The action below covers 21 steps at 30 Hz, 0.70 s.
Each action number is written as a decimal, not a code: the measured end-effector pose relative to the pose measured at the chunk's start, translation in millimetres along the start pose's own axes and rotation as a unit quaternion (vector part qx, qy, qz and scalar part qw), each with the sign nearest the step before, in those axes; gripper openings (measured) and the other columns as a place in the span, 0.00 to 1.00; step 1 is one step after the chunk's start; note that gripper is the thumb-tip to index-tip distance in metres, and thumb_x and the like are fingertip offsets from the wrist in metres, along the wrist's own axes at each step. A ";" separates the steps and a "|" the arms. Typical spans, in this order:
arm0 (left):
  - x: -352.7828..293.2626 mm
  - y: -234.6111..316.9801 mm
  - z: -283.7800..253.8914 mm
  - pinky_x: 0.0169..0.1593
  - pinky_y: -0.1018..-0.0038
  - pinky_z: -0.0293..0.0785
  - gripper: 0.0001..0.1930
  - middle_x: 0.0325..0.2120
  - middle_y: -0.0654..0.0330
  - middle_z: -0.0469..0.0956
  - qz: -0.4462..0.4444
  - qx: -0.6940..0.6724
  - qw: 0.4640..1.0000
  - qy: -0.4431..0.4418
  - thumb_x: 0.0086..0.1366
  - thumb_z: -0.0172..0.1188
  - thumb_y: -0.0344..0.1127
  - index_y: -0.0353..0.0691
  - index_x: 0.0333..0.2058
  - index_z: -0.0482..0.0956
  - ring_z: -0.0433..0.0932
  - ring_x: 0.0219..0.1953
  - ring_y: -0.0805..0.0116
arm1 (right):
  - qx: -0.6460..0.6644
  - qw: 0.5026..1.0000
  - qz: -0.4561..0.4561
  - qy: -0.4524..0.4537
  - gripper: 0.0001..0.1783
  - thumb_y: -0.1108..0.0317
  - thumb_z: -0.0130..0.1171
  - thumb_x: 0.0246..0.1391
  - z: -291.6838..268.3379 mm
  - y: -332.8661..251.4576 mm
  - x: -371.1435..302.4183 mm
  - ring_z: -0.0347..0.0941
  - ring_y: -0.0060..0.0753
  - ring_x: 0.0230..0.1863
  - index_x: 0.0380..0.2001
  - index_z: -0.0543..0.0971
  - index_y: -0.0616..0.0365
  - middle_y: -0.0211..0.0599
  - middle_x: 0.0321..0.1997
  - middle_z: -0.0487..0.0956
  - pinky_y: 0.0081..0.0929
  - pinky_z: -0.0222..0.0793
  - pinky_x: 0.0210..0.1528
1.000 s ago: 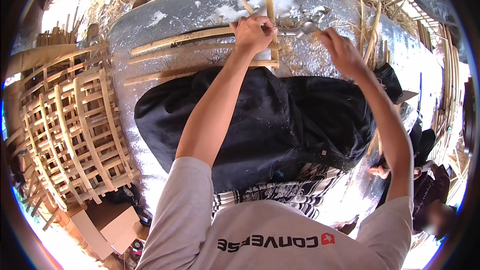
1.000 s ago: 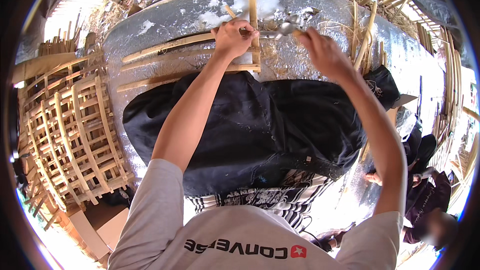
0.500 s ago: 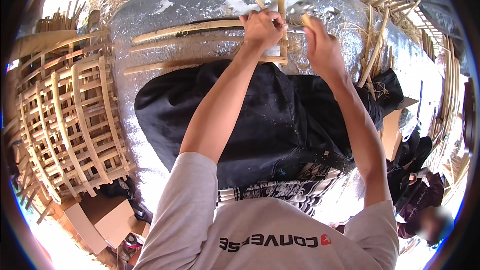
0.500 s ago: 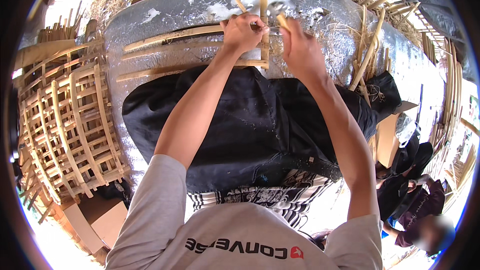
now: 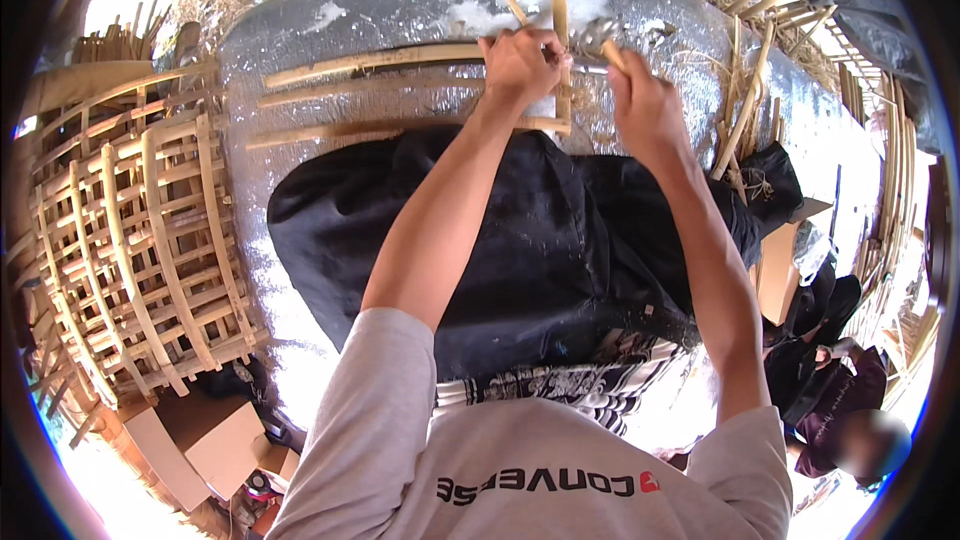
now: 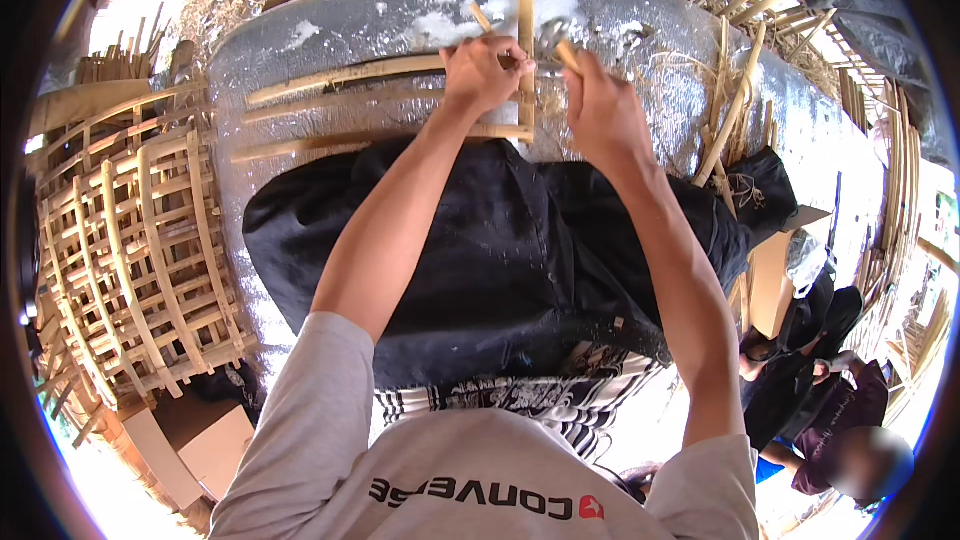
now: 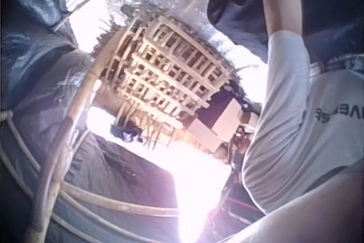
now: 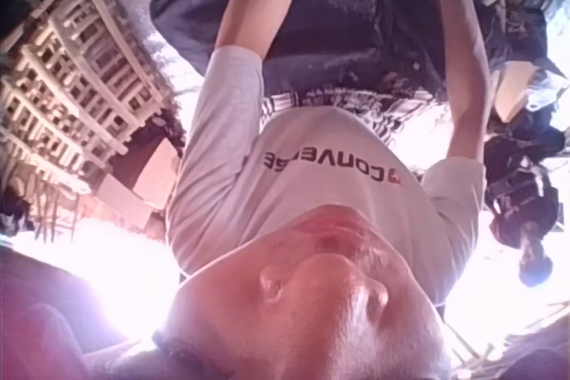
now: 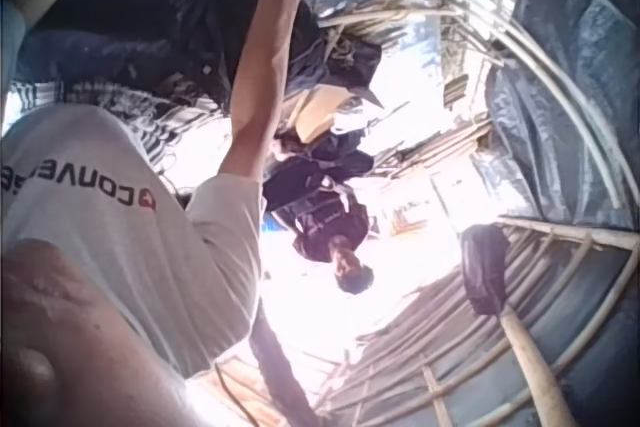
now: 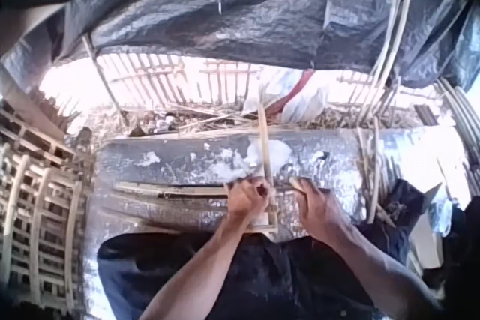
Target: The person assembles a wooden furniture frame by positioning bamboo strips and securing them with a hammer.
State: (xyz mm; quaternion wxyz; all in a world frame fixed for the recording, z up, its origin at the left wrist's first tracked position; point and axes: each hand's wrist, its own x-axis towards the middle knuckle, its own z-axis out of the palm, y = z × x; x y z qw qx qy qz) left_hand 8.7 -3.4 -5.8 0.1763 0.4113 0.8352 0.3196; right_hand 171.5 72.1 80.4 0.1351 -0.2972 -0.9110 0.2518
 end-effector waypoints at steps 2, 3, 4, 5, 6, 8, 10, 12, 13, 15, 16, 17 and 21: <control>-1.3 -3.5 -7.1 0.54 0.54 0.59 0.09 0.30 0.69 0.85 -0.016 -0.003 0.999 -0.027 0.57 0.70 0.50 0.55 0.31 0.85 0.81 0.40 0.64 | 0.004 0.999 0.002 0.048 0.09 0.66 0.53 0.63 -5.8 -9.6 1.0 0.77 0.59 0.21 0.41 0.72 0.61 0.53 0.21 0.78 0.48 0.70 0.22; -1.6 -4.6 -8.4 0.56 0.53 0.58 0.10 0.30 0.68 0.85 -0.021 -0.019 0.999 -0.038 0.57 0.70 0.50 0.56 0.33 0.85 0.81 0.40 0.64 | 0.025 0.998 0.025 0.045 0.08 0.67 0.53 0.62 -9.5 -10.1 -1.3 0.77 0.62 0.22 0.38 0.72 0.62 0.54 0.20 0.77 0.49 0.70 0.23; -1.2 -5.7 -9.8 0.56 0.53 0.57 0.09 0.32 0.68 0.85 -0.020 -0.029 0.998 -0.049 0.57 0.70 0.49 0.56 0.34 0.85 0.81 0.41 0.65 | 0.020 0.998 0.058 0.026 0.09 0.66 0.53 0.62 -10.2 -5.6 -1.9 0.77 0.61 0.24 0.39 0.72 0.62 0.53 0.22 0.78 0.50 0.70 0.27; -1.8 -7.1 -11.1 0.57 0.53 0.57 0.09 0.33 0.69 0.85 -0.020 -0.038 0.997 -0.060 0.58 0.69 0.48 0.56 0.35 0.85 0.81 0.42 0.65 | 0.017 0.996 0.092 0.008 0.10 0.64 0.52 0.62 -8.5 3.4 -3.7 0.78 0.60 0.27 0.40 0.73 0.61 0.53 0.23 0.78 0.51 0.71 0.30; -1.8 -5.7 -14.6 0.57 0.53 0.57 0.09 0.35 0.69 0.85 -0.018 -0.047 0.996 -0.072 0.58 0.69 0.48 0.57 0.36 0.85 0.81 0.43 0.65 | 0.013 0.992 0.126 -0.009 0.11 0.63 0.52 0.62 -7.5 13.4 -6.8 0.79 0.60 0.29 0.40 0.73 0.60 0.52 0.25 0.79 0.52 0.71 0.33; 3.2 -5.3 -14.3 0.58 0.54 0.57 0.10 0.38 0.69 0.85 0.004 -0.063 0.995 -0.082 0.58 0.69 0.46 0.58 0.39 0.84 0.80 0.46 0.65 | -0.059 0.987 0.148 0.008 0.13 0.58 0.51 0.63 -2.4 46.2 -17.1 0.77 0.57 0.39 0.42 0.74 0.56 0.49 0.31 0.80 0.53 0.66 0.44; 5.4 -10.8 -14.7 0.58 0.54 0.57 0.12 0.41 0.69 0.84 0.007 -0.056 0.994 -0.093 0.58 0.69 0.45 0.59 0.42 0.84 0.80 0.48 0.65 | -0.099 0.976 0.192 0.009 0.15 0.54 0.50 0.64 -5.6 57.6 -20.3 0.73 0.54 0.47 0.44 0.75 0.53 0.46 0.36 0.80 0.53 0.60 0.52; 7.6 -12.6 -14.8 0.58 0.54 0.58 0.14 0.44 0.69 0.83 0.007 -0.034 0.994 -0.107 0.58 0.69 0.43 0.59 0.44 0.84 0.79 0.51 0.64 | -0.116 0.958 0.263 0.005 0.17 0.50 0.50 0.64 -16.0 65.6 -23.6 0.68 0.51 0.54 0.45 0.75 0.49 0.42 0.41 0.79 0.51 0.53 0.58; 6.7 -12.6 -15.0 0.59 0.54 0.58 0.14 0.44 0.69 0.83 0.000 -0.037 0.993 -0.113 0.58 0.69 0.43 0.59 0.44 0.84 0.78 0.51 0.63 | -0.173 0.960 0.212 0.059 0.17 0.50 0.50 0.64 -19.8 69.1 -26.4 0.66 0.51 0.56 0.44 0.76 0.49 0.42 0.42 0.79 0.51 0.53 0.57; 6.0 -12.2 -17.2 0.60 0.52 0.58 0.14 0.44 0.68 0.84 -0.012 -0.044 0.991 -0.124 0.58 0.69 0.44 0.59 0.44 0.84 0.78 0.52 0.62 | -0.160 0.972 0.168 0.028 0.16 0.52 0.51 0.65 -36.3 80.4 -24.2 0.66 0.53 0.57 0.45 0.76 0.51 0.37 0.43 0.79 0.57 0.57 0.57; 5.8 -12.4 -19.6 0.60 0.52 0.58 0.14 0.44 0.68 0.84 -0.009 -0.041 0.991 -0.123 0.58 0.69 0.44 0.59 0.44 0.84 0.78 0.52 0.62 | -0.053 0.973 0.222 -0.035 0.15 0.55 0.52 0.65 -44.3 80.8 -19.6 0.65 0.53 0.59 0.45 0.76 0.53 0.36 0.44 0.78 0.57 0.57 0.57; 5.3 -13.5 -22.9 0.60 0.51 0.58 0.14 0.44 0.68 0.83 -0.005 -0.037 0.992 -0.123 0.58 0.68 0.45 0.59 0.44 0.84 0.78 0.53 0.62 | -0.057 0.982 0.179 -0.031 0.14 0.56 0.53 0.65 -43.2 80.1 -19.6 0.66 0.53 0.58 0.45 0.76 0.54 0.37 0.45 0.78 0.57 0.60 0.54; 7.8 -11.9 -22.9 0.61 0.50 0.58 0.12 0.44 0.68 0.84 -0.019 -0.048 0.990 -0.129 0.60 0.66 0.49 0.59 0.42 0.85 0.78 0.52 0.62 | -0.214 0.976 0.025 0.011 0.13 0.61 0.56 0.62 -28.4 57.5 -17.7 0.69 0.53 0.53 0.43 0.77 0.59 0.42 0.51 0.74 0.50 0.67 0.50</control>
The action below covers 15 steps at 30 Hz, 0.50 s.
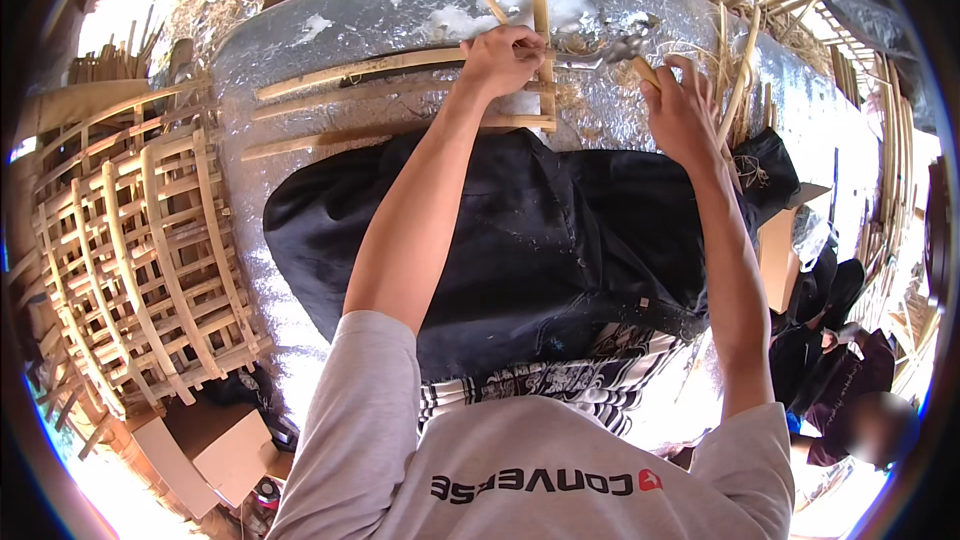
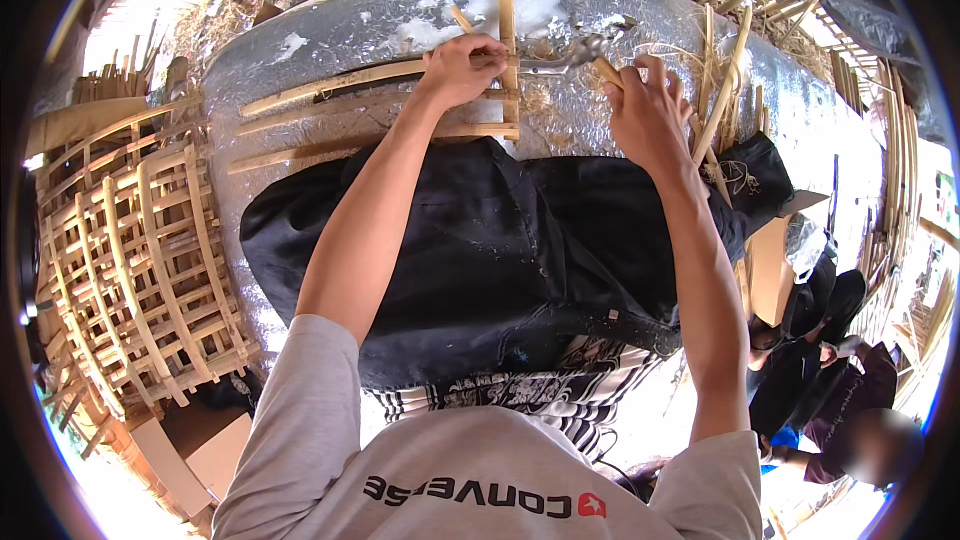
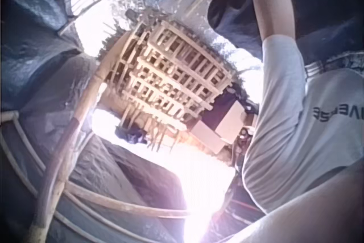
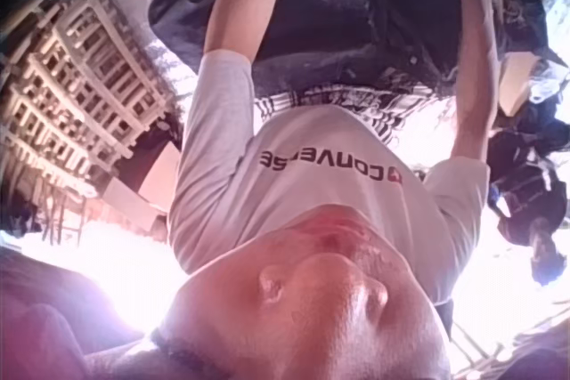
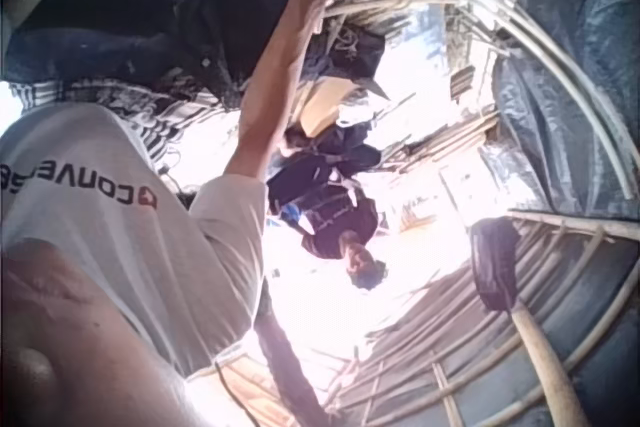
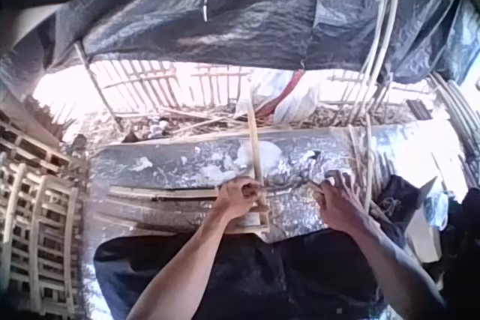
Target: The person assembles a wooden furniture frame by positioning bamboo strips and securing them with a hammer.
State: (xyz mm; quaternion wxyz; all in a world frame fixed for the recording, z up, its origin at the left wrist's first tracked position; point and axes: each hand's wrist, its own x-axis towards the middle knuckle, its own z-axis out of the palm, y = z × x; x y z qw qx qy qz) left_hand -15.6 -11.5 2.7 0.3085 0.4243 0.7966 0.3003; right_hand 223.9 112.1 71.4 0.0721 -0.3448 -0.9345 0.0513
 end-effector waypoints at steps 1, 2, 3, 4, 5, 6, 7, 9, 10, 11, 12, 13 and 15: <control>-0.1 0.7 0.2 0.61 0.50 0.58 0.12 0.44 0.69 0.84 -0.006 -0.009 1.000 -0.006 0.60 0.66 0.49 0.60 0.42 0.85 0.78 0.52 0.63 | -0.073 0.997 -0.028 0.024 0.13 0.62 0.56 0.62 1.3 -5.7 -0.7 0.70 0.54 0.51 0.43 0.77 0.60 0.44 0.52 0.73 0.47 0.68 0.50; -0.3 1.6 0.7 0.61 0.51 0.57 0.12 0.43 0.70 0.84 -0.004 -0.010 1.000 -0.009 0.60 0.66 0.49 0.60 0.42 0.85 0.78 0.52 0.64 | -0.074 0.997 -0.035 0.005 0.12 0.64 0.58 0.61 -1.4 -7.7 3.0 0.71 0.55 0.49 0.41 0.78 0.62 0.47 0.55 0.70 0.42 0.68 0.51; -0.1 1.9 1.1 0.61 0.52 0.57 0.11 0.42 0.70 0.84 -0.004 -0.012 1.000 -0.010 0.61 0.65 0.50 0.61 0.41 0.85 0.78 0.52 0.65 | 0.021 0.999 -0.026 0.027 0.12 0.65 0.58 0.61 0.6 -5.5 4.5 0.71 0.55 0.50 0.41 0.78 0.63 0.47 0.54 0.70 0.43 0.68 0.52; 0.3 2.1 1.5 0.61 0.53 0.57 0.11 0.42 0.71 0.85 -0.005 -0.013 1.000 -0.012 0.61 0.65 0.50 0.61 0.41 0.85 0.78 0.52 0.66 | 0.114 0.992 -0.016 0.047 0.11 0.66 0.58 0.60 2.7 -0.2 5.1 0.70 0.54 0.50 0.40 0.78 0.63 0.48 0.54 0.70 0.43 0.67 0.52; 2.3 2.8 1.5 0.61 0.54 0.57 0.11 0.41 0.71 0.85 0.000 -0.004 1.000 -0.007 0.61 0.65 0.51 0.61 0.41 0.85 0.79 0.51 0.67 | 0.207 0.976 -0.006 0.066 0.11 0.66 0.58 0.60 4.4 2.1 5.9 0.70 0.54 0.51 0.40 0.78 0.64 0.48 0.54 0.70 0.44 0.67 0.53; 3.3 3.7 2.5 0.60 0.56 0.57 0.11 0.40 0.71 0.85 0.003 0.004 1.000 -0.003 0.61 0.65 0.51 0.62 0.41 0.85 0.79 0.50 0.67 | 0.121 0.984 -0.073 0.112 0.11 0.66 0.58 0.60 -2.9 -0.4 6.8 0.73 0.53 0.46 0.39 0.77 0.64 0.50 0.48 0.73 0.44 0.70 0.46; 2.3 3.8 2.6 0.59 0.57 0.57 0.11 0.40 0.72 0.85 0.006 0.012 1.000 0.000 0.62 0.65 0.51 0.62 0.41 0.85 0.80 0.49 0.68 | 0.136 0.982 -0.082 0.098 0.10 0.66 0.58 0.60 -4.7 -2.7 9.5 0.74 0.54 0.44 0.38 0.76 0.64 0.51 0.45 0.74 0.44 0.71 0.44; -0.9 -0.4 5.7 0.57 0.60 0.58 0.09 0.35 0.73 0.86 0.007 0.006 1.000 0.026 0.62 0.65 0.51 0.61 0.39 0.86 0.81 0.43 0.70 | 0.164 0.979 -0.100 0.075 0.10 0.67 0.57 0.61 -6.2 -7.9 15.9 0.76 0.54 0.38 0.37 0.75 0.64 0.52 0.39 0.76 0.44 0.72 0.39; -1.2 -1.8 6.5 0.56 0.60 0.58 0.09 0.33 0.74 0.86 0.002 0.000 1.000 0.028 0.63 0.65 0.51 0.60 0.39 0.86 0.81 0.42 0.71 | 0.178 0.981 -0.072 0.036 0.10 0.66 0.56 0.62 -5.3 -10.8 16.3 0.76 0.56 0.29 0.35 0.73 0.63 0.52 0.29 0.77 0.45 0.72 0.33; -1.0 -2.9 7.3 0.56 0.61 0.58 0.09 0.32 0.74 0.86 -0.003 -0.006 0.999 0.031 0.63 0.64 0.51 0.60 0.38 0.86 0.81 0.41 0.71 | 0.203 0.978 -0.051 0.001 0.10 0.66 0.56 0.63 -0.7 -13.2 16.1 0.76 0.58 0.28 0.35 0.72 0.63 0.52 0.27 0.77 0.46 0.71 0.31; -1.2 -2.0 8.4 0.56 0.60 0.58 0.08 0.31 0.75 0.86 0.001 0.001 0.999 0.038 0.63 0.64 0.50 0.60 0.38 0.86 0.81 0.40 0.72 | 0.228 0.973 -0.031 -0.034 0.10 0.65 0.55 0.63 3.8 -18.0 16.5 0.76 0.59 0.27 0.34 0.72 0.62 0.53 0.26 0.77 0.47 0.71 0.30; -1.2 -0.7 9.8 0.55 0.60 0.57 0.08 0.30 0.75 0.86 0.004 0.008 0.999 0.045 0.63 0.64 0.50 0.59 0.37 0.86 0.81 0.39 0.72 | 0.253 0.965 -0.011 -0.068 0.11 0.65 0.55 0.64 6.5 -22.7 17.4 0.75 0.60 0.25 0.34 0.71 0.62 0.53 0.24 0.77 0.47 0.70 0.29; -1.2 1.5 14.1 0.54 0.59 0.57 0.08 0.29 0.75 0.86 0.016 0.013 0.998 0.066 0.63 0.65 0.50 0.59 0.37 0.86 0.81 0.39 0.72 | 0.207 0.976 -0.045 -0.042 0.12 0.62 0.53 0.66 8.3 -32.6 17.0 0.76 0.61 0.24 0.35 0.70 0.62 0.55 0.22 0.77 0.49 0.69 0.26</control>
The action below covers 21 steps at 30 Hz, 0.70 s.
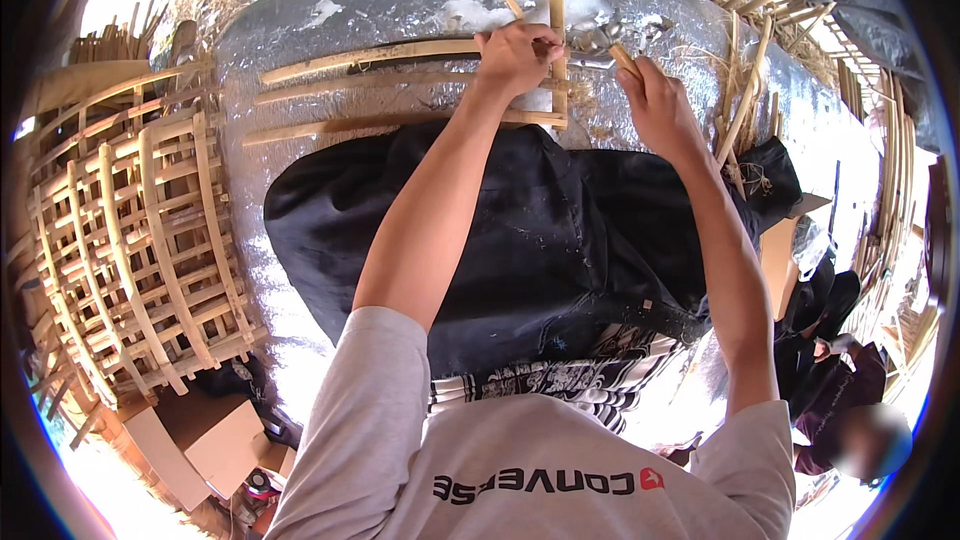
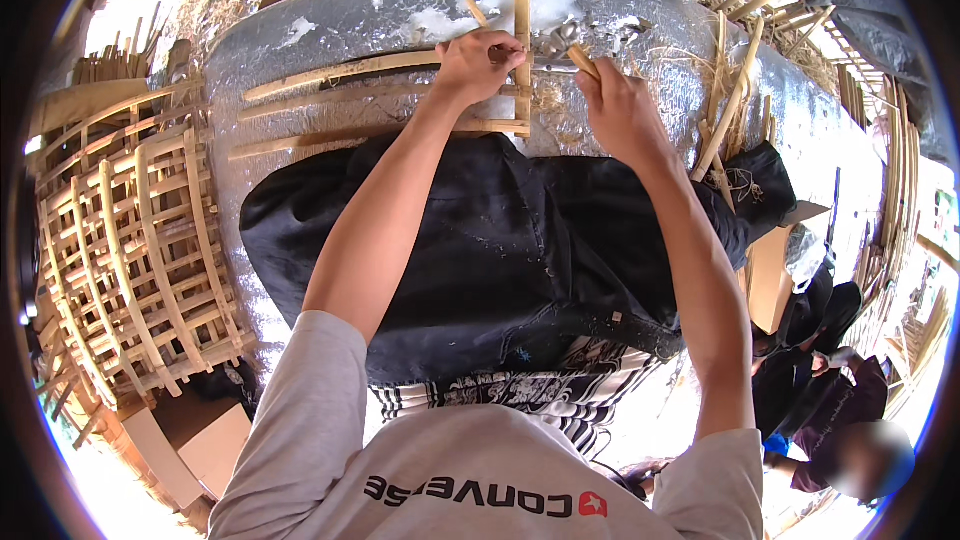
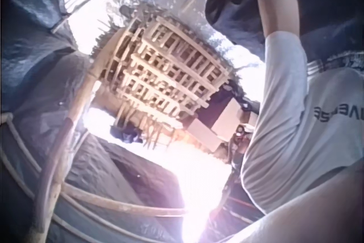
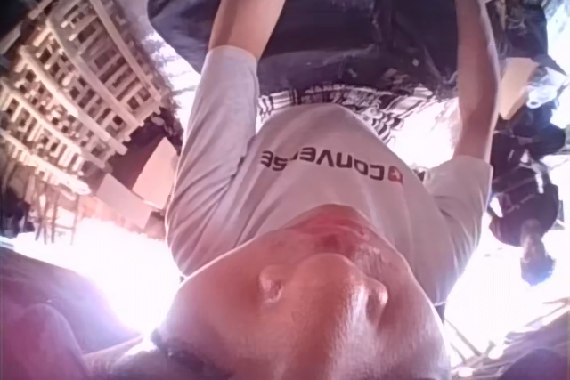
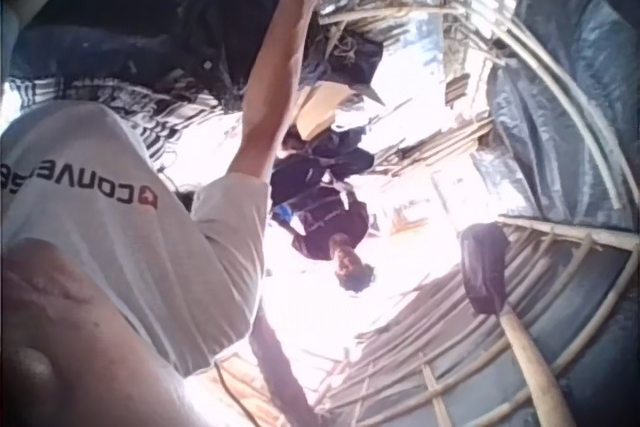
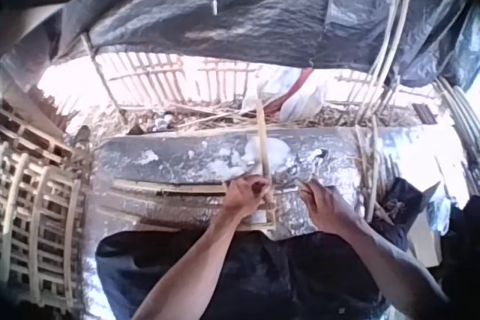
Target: The person assembles a wooden furniture frame by positioning bamboo strips and securing them with a hammer.
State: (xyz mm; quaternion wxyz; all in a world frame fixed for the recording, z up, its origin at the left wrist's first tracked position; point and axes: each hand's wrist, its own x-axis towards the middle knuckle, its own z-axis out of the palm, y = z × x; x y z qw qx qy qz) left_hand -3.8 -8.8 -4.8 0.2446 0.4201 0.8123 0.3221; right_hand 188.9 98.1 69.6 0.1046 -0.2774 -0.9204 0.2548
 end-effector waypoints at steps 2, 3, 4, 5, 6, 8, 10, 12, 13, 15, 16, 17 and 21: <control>0.2 2.9 5.9 0.53 0.58 0.57 0.08 0.30 0.73 0.86 0.017 -0.006 0.999 0.029 0.62 0.65 0.50 0.59 0.37 0.86 0.81 0.38 0.72 | -0.029 0.998 -0.024 0.044 0.13 0.61 0.52 0.66 7.1 -9.0 0.8 0.77 0.60 0.24 0.36 0.70 0.62 0.56 0.22 0.77 0.49 0.69 0.26; 0.5 0.1 7.9 0.52 0.58 0.57 0.08 0.30 0.73 0.85 0.029 -0.004 0.998 0.048 0.61 0.65 0.49 0.58 0.36 0.86 0.81 0.37 0.71 | -0.040 0.999 -0.003 0.029 0.14 0.61 0.49 0.68 9.7 -19.0 4.5 0.77 0.58 0.22 0.37 0.68 0.63 0.55 0.20 0.76 0.51 0.69 0.26; -0.4 -3.1 9.7 0.51 0.58 0.57 0.07 0.29 0.72 0.85 0.026 -0.002 0.998 0.052 0.61 0.65 0.49 0.58 0.36 0.86 0.81 0.37 0.71 | -0.039 0.999 0.008 0.007 0.14 0.61 0.49 0.68 11.1 -24.5 8.3 0.77 0.59 0.22 0.37 0.68 0.63 0.55 0.19 0.76 0.51 0.69 0.25; -1.1 -6.4 11.5 0.51 0.58 0.57 0.07 0.29 0.72 0.85 0.023 0.000 0.998 0.055 0.61 0.65 0.48 0.58 0.35 0.86 0.81 0.37 0.70 | -0.039 0.999 0.019 -0.015 0.14 0.60 0.48 0.68 12.4 -28.4 12.5 0.76 0.59 0.21 0.37 0.68 0.62 0.55 0.19 0.76 0.51 0.69 0.24; -1.4 -8.4 11.0 0.51 0.58 0.57 0.07 0.29 0.72 0.85 0.022 0.002 0.998 0.061 0.61 0.65 0.48 0.58 0.35 0.86 0.81 0.36 0.70 | -0.039 0.998 0.028 -0.035 0.14 0.60 0.47 0.68 11.8 -33.7 16.9 0.76 0.59 0.21 0.36 0.68 0.62 0.55 0.18 0.75 0.51 0.68 0.23; -0.7 -9.1 13.5 0.51 0.58 0.58 0.06 0.28 0.71 0.85 0.035 0.013 0.996 0.081 0.61 0.65 0.48 0.58 0.34 0.86 0.81 0.36 0.70 | -0.020 0.999 0.030 0.020 0.13 0.61 0.48 0.68 6.2 -48.3 13.6 0.75 0.58 0.18 0.36 0.67 0.62 0.53 0.17 0.75 0.50 0.67 0.21; -0.4 -7.6 15.6 0.50 0.57 0.58 0.06 0.28 0.71 0.84 0.041 0.022 0.994 0.096 0.61 0.66 0.47 0.58 0.34 0.86 0.81 0.35 0.69 | -0.005 0.999 0.035 0.034 0.13 0.62 0.48 0.68 8.6 -50.7 10.2 0.74 0.56 0.17 0.37 0.67 0.61 0.52 0.16 0.74 0.48 0.67 0.19; 2.3 -4.9 17.5 0.50 0.57 0.59 0.05 0.27 0.71 0.84 0.045 0.022 0.993 0.104 0.60 0.66 0.46 0.58 0.34 0.86 0.81 0.35 0.68 | 0.000 0.999 0.044 0.012 0.12 0.62 0.48 0.68 18.2 -39.7 4.4 0.74 0.54 0.15 0.37 0.67 0.62 0.50 0.15 0.74 0.47 0.66 0.17; 0.4 -3.8 19.3 0.50 0.56 0.60 0.05 0.28 0.70 0.84 0.027 0.006 0.995 0.100 0.59 0.66 0.46 0.58 0.33 0.86 0.81 0.35 0.66 | -0.054 0.997 0.019 -0.043 0.12 0.63 0.49 0.68 22.2 -34.4 3.5 0.73 0.49 0.13 0.38 0.66 0.62 0.47 0.14 0.73 0.46 0.66 0.15; -2.9 -7.5 21.2 0.50 0.55 0.60 0.06 0.27 0.69 0.84 0.048 0.001 0.992 0.120 0.60 0.66 0.47 0.58 0.33 0.86 0.81 0.34 0.66 | -0.043 0.998 0.028 -0.026 0.12 0.63 0.49 0.68 20.4 -36.2 2.6 0.73 0.49 0.13 0.38 0.66 0.62 0.46 0.13 0.73 0.46 0.65 0.15; -6.3 -4.9 17.6 0.50 0.55 0.60 0.06 0.27 0.69 0.84 0.057 -0.001 0.990 0.131 0.60 0.66 0.47 0.59 0.33 0.86 0.81 0.34 0.66 | -0.036 0.999 0.032 -0.018 0.12 0.63 0.49 0.68 17.2 -41.3 4.6 0.73 0.48 0.13 0.38 0.66 0.61 0.46 0.13 0.72 0.46 0.65 0.14; -1.7 -1.5 11.8 0.55 0.46 0.59 0.04 0.34 0.66 0.83 0.020 0.001 0.996 0.081 0.60 0.63 0.41 0.58 0.32 0.86 0.82 0.38 0.61 | -0.020 0.998 -0.024 0.053 0.12 0.62 0.49 0.68 12.3 -46.5 9.7 0.73 0.47 0.12 0.39 0.67 0.61 0.44 0.12 0.72 0.45 0.65 0.13; -0.9 -5.5 18.4 0.55 0.48 0.59 0.04 0.33 0.65 0.83 0.025 -0.013 0.996 0.089 0.59 0.64 0.43 0.58 0.31 0.87 0.81 0.37 0.60 | -0.071 0.994 -0.028 0.071 0.13 0.61 0.47 0.69 24.9 -42.9 3.2 0.74 0.44 0.12 0.40 0.68 0.62 0.41 0.12 0.71 0.40 0.65 0.11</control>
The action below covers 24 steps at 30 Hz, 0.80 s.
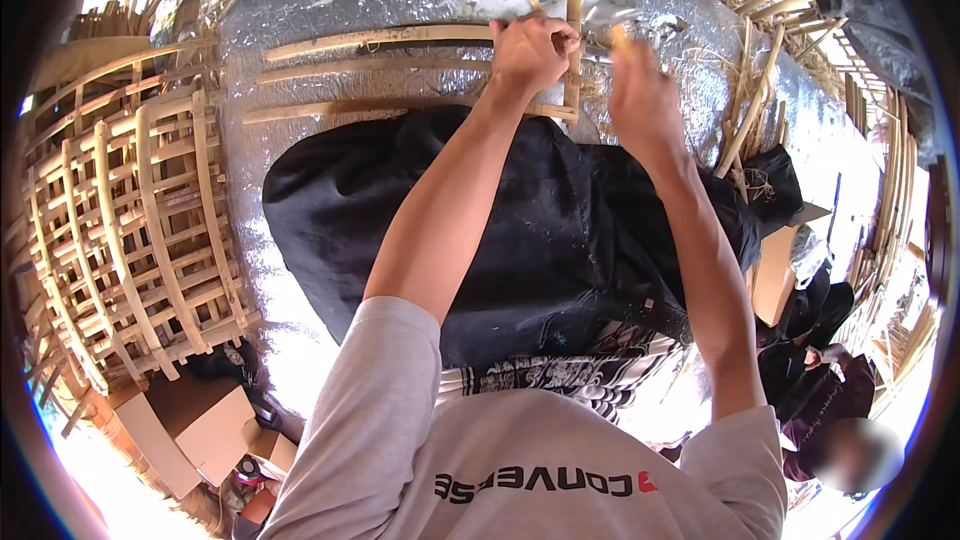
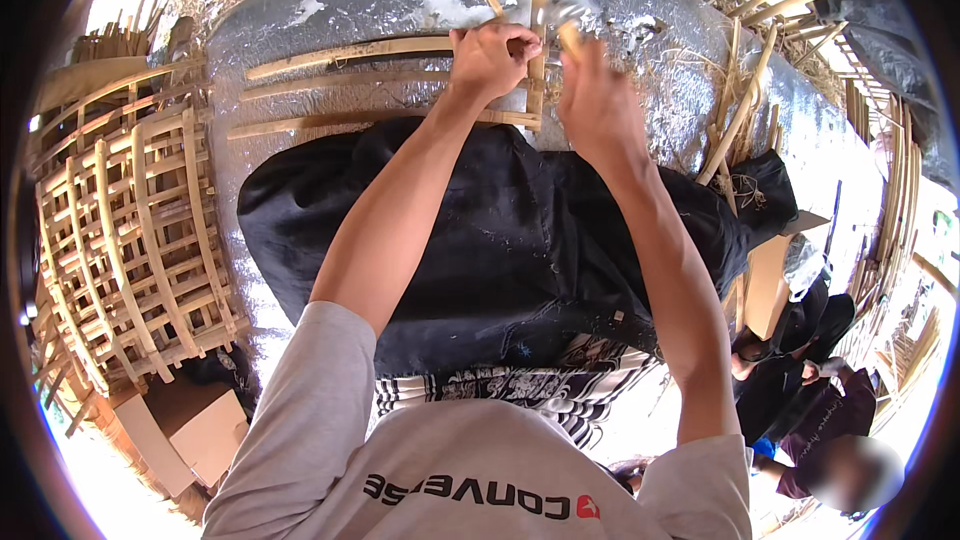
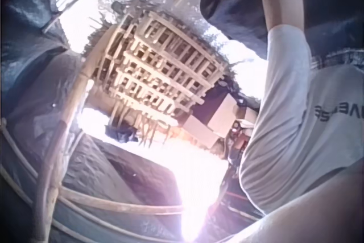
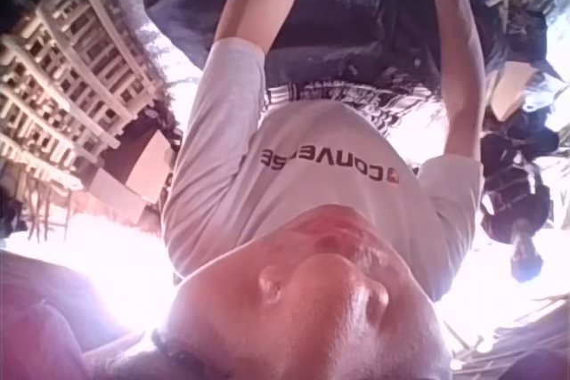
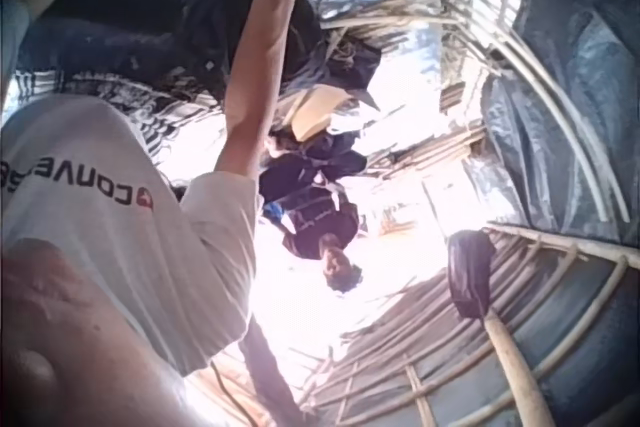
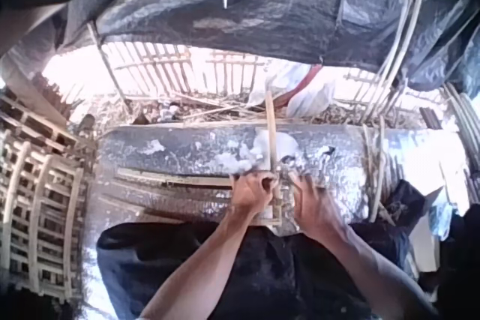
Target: The person assembles a wooden furniture frame by positioning bamboo strips and securing them with a hammer.
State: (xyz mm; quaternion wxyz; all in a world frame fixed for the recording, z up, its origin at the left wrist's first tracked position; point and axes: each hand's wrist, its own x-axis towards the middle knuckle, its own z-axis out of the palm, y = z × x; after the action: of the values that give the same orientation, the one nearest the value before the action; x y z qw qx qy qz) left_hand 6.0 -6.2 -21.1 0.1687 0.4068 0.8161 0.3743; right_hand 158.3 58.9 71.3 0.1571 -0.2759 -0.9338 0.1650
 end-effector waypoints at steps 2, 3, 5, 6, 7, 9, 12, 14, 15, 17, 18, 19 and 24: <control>-2.1 1.9 3.5 0.55 0.48 0.59 0.04 0.33 0.65 0.83 0.019 -0.017 1.000 0.010 0.60 0.64 0.43 0.59 0.31 0.87 0.81 0.37 0.61 | 0.019 0.993 0.083 -0.082 0.13 0.61 0.47 0.69 -7.6 5.9 3.6 0.74 0.45 0.12 0.39 0.68 0.62 0.43 0.12 0.72 0.41 0.65 0.11; -3.1 0.1 3.0 0.55 0.49 0.59 0.04 0.33 0.64 0.83 0.023 -0.021 0.999 0.020 0.60 0.64 0.43 0.59 0.31 0.87 0.81 0.37 0.61 | 0.032 0.985 0.119 -0.124 0.12 0.61 0.47 0.69 -8.9 7.7 6.8 0.74 0.45 0.13 0.39 0.68 0.62 0.43 0.12 0.72 0.41 0.65 0.11; -2.4 5.0 -4.9 0.56 0.51 0.58 0.04 0.33 0.62 0.83 0.001 0.005 1.000 0.001 0.61 0.64 0.43 0.59 0.31 0.88 0.81 0.39 0.61 | 0.013 0.999 0.041 -0.005 0.13 0.62 0.46 0.69 -22.2 -1.1 13.9 0.73 0.46 0.12 0.38 0.69 0.64 0.47 0.15 0.74 0.42 0.63 0.12; -1.2 1.1 -3.4 0.53 0.56 0.59 0.03 0.29 0.63 0.83 0.020 0.022 0.999 0.033 0.59 0.66 0.44 0.58 0.30 0.87 0.81 0.35 0.63 | 0.036 0.998 0.042 0.030 0.13 0.62 0.47 0.69 -28.9 -16.2 16.9 0.73 0.48 0.13 0.38 0.68 0.64 0.48 0.15 0.75 0.43 0.64 0.12; -0.7 -3.0 -2.2 0.50 0.60 0.61 0.03 0.26 0.64 0.83 0.040 0.041 0.996 0.065 0.58 0.68 0.44 0.57 0.29 0.87 0.81 0.32 0.64 | 0.060 0.995 0.044 0.064 0.13 0.62 0.47 0.69 -32.0 -26.5 16.1 0.74 0.51 0.14 0.38 0.68 0.64 0.49 0.15 0.75 0.44 0.65 0.13; -4.3 -4.0 4.6 0.50 0.59 0.61 0.04 0.26 0.64 0.83 0.032 0.012 0.998 0.061 0.58 0.68 0.44 0.57 0.29 0.87 0.81 0.31 0.64 | 0.029 0.990 0.102 -0.093 0.13 0.62 0.47 0.68 -5.7 -7.3 3.1 0.75 0.55 0.16 0.38 0.69 0.63 0.51 0.15 0.74 0.46 0.66 0.15; -3.4 2.5 10.3 0.49 0.58 0.61 0.04 0.25 0.64 0.82 0.055 -0.017 0.996 0.061 0.58 0.68 0.45 0.57 0.30 0.87 0.81 0.31 0.63 | 0.018 0.990 0.106 -0.092 0.13 0.62 0.48 0.68 -9.5 8.1 3.7 0.76 0.57 0.17 0.38 0.69 0.64 0.51 0.15 0.74 0.47 0.66 0.16; -6.1 -4.8 2.4 0.49 0.59 0.61 0.04 0.25 0.65 0.82 0.056 0.034 0.995 0.073 0.58 0.68 0.46 0.58 0.30 0.87 0.80 0.31 0.63 | 0.020 0.998 0.059 -0.010 0.14 0.62 0.47 0.68 -15.1 -3.5 14.8 0.76 0.57 0.18 0.37 0.68 0.65 0.49 0.15 0.74 0.46 0.68 0.16; -0.5 -7.5 0.2 0.49 0.59 0.61 0.05 0.25 0.65 0.82 0.046 0.043 0.996 0.062 0.58 0.68 0.46 0.58 0.31 0.87 0.80 0.31 0.63 | 0.043 0.996 0.078 0.013 0.14 0.62 0.47 0.68 -16.1 -10.1 14.7 0.77 0.57 0.18 0.37 0.68 0.65 0.49 0.16 0.75 0.46 0.69 0.17; -5.9 -11.2 -0.8 0.48 0.59 0.61 0.05 0.26 0.66 0.83 0.062 0.045 0.994 0.075 0.58 0.68 0.46 0.58 0.30 0.87 0.80 0.31 0.64 | 0.089 0.988 0.115 0.059 0.14 0.62 0.47 0.68 -17.5 -22.1 10.0 0.77 0.57 0.19 0.38 0.69 0.66 0.48 0.17 0.75 0.46 0.71 0.18; -1.5 3.4 7.4 0.48 0.59 0.60 0.04 0.26 0.66 0.83 0.061 0.019 0.996 0.068 0.58 0.68 0.46 0.58 0.30 0.87 0.80 0.31 0.64 | -0.011 0.997 -0.056 0.049 0.16 0.60 0.46 0.69 -3.0 19.4 1.0 0.78 0.54 0.20 0.40 0.69 0.66 0.48 0.18 0.77 0.44 0.72 0.19; -3.2 1.5 6.3 0.48 0.59 0.60 0.04 0.27 0.66 0.83 0.049 0.008 0.997 0.062 0.58 0.68 0.45 0.57 0.30 0.87 0.80 0.31 0.64 | -0.009 1.000 0.017 -0.014 0.16 0.60 0.45 0.69 -5.3 12.4 4.1 0.78 0.52 0.19 0.40 0.70 0.65 0.47 0.18 0.77 0.44 0.72 0.19; -0.5 -4.4 -7.4 0.51 0.62 0.59 0.03 0.29 0.68 0.84 0.024 0.041 0.999 0.001 0.61 0.64 0.43 0.59 0.32 0.86 0.81 0.32 0.66 | 0.037 0.991 0.128 0.005 0.18 0.57 0.43 0.71 -43.3 -18.8 24.1 0.76 0.44 0.18 0.40 0.71 0.63 0.43 0.18 0.75 0.39 0.68 0.18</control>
State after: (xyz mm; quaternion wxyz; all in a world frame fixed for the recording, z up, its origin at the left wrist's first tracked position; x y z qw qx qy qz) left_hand -0.3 -11.8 -19.6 0.1416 0.4325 0.8209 0.3450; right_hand 147.0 67.2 122.4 0.1496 -0.3876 -0.8833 0.2170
